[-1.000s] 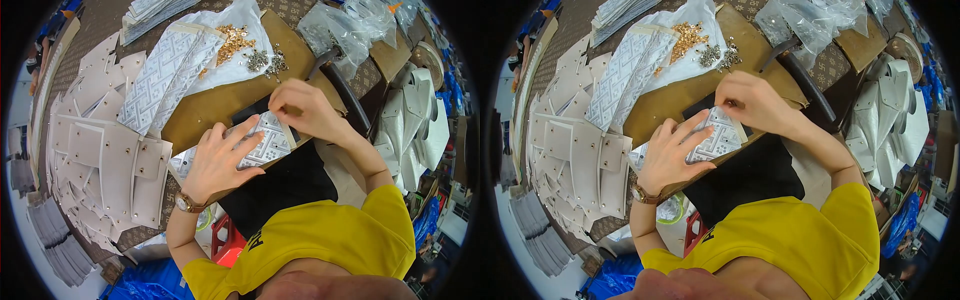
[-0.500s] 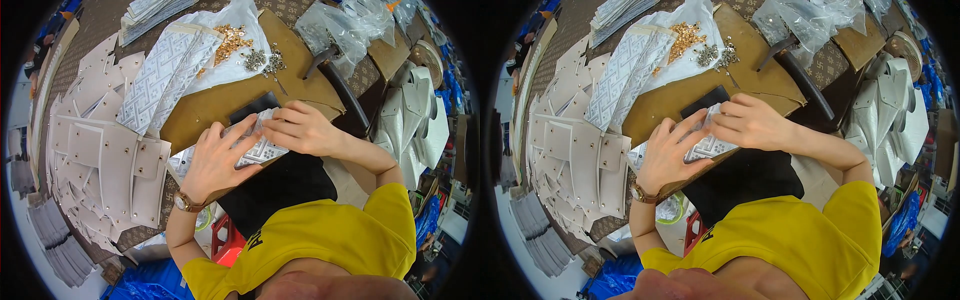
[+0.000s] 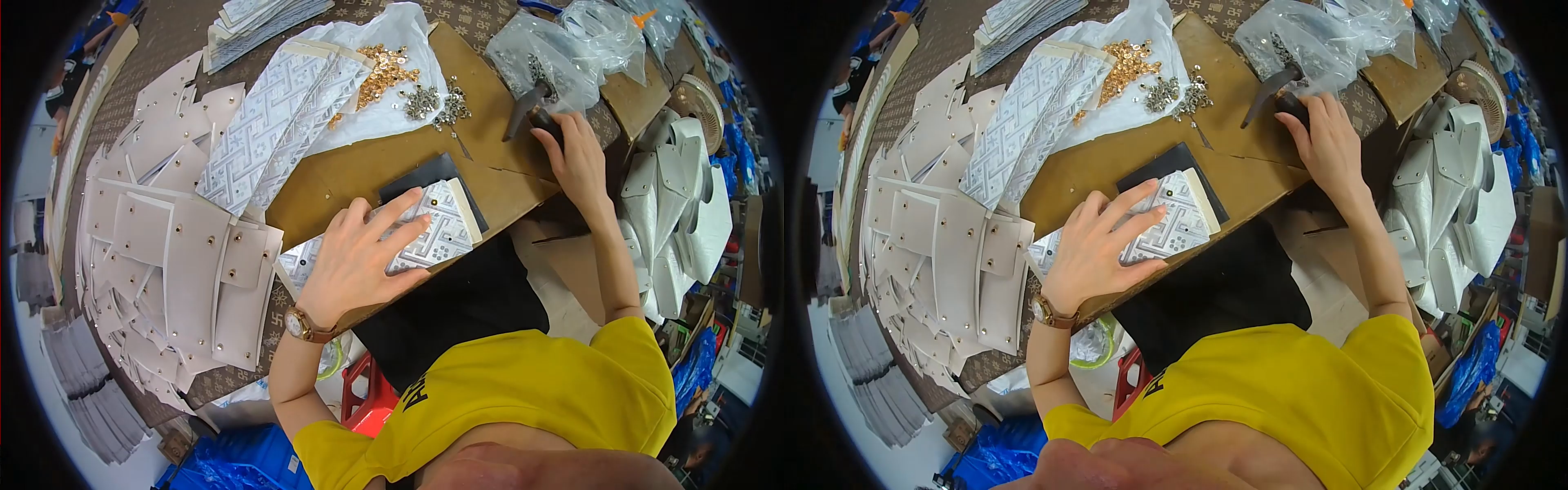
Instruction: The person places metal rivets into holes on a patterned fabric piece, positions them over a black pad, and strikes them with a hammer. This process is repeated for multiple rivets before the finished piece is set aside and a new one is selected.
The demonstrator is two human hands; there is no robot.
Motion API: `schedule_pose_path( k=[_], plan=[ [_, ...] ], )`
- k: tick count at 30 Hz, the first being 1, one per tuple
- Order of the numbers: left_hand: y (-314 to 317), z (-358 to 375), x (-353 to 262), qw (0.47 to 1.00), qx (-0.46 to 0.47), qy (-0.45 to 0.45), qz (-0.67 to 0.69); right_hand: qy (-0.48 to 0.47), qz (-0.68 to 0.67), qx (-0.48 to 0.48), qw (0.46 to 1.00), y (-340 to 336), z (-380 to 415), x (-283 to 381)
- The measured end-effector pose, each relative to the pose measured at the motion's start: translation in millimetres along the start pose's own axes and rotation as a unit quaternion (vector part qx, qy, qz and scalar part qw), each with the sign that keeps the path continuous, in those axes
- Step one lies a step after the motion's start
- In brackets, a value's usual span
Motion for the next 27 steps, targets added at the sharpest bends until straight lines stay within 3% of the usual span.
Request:
schedule_pose_path(
  k=[2,4,5,10,11,13,14,16,18,19,21,22,25,27],
  plan=[
    [2,1,-1,1.0,0.0,0.0,0.006,0.001,-0.046,0.028,0.999,-30,-3,14],
    [-1,0,-1,1.0,0.002,-0.005,0.01,0.124,-0.33,0.037,0.935,-63,0,40],
    [-1,-2,-1,1.0,0.001,-0.006,0.01,0.131,-0.33,0.037,0.934,-60,6,46],
    [-2,-1,-1,1.0,0.0,-0.002,-0.011,-0.006,-0.27,0.308,0.912,-9,40,86],
    [-1,-2,-1,1.0,0.0,-0.005,-0.003,-0.009,-0.27,0.306,0.913,-10,30,88],
    [-3,-3,0,1.0,0.003,-0.005,0.01,-0.131,-0.345,0.241,0.897,-22,4,97],
    [-4,-6,1,1.0,-0.005,-0.003,0.007,-0.137,-0.341,0.237,0.899,-22,-3,93],
    [-4,-2,-1,1.0,0.005,-0.018,0.014,-0.065,-0.317,0.118,0.939,-29,-9,81],
    [-4,-1,-1,1.0,0.003,-0.024,0.015,0.037,-0.304,0.073,0.949,-29,-15,66],
    [-4,-1,-1,1.0,-0.002,-0.013,0.021,0.032,-0.302,0.069,0.95,-27,-15,56],
    [-3,-1,2,0.999,-0.015,0.007,0.03,0.066,-0.121,0.07,0.988,-18,-14,28],
    [-2,-2,4,0.999,-0.023,0.006,0.026,0.06,-0.12,0.065,0.989,-12,-16,20],
    [-2,-2,5,0.996,-0.056,0.022,0.06,-0.051,-0.012,-0.084,0.995,-7,-21,12],
    [-11,-3,12,0.991,-0.091,0.013,0.096,-0.073,-0.055,-0.089,0.992,-6,-39,35]
  ],
)
Point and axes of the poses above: each hand's wrist, its own z-axis away from the middle knuckle, its own y-axis out of the palm, x = y × z, the point moved 3 cm from there along -z, towards the middle knuckle, and after that the axes turned 10 degrees about -y, right-handed, at the moved point
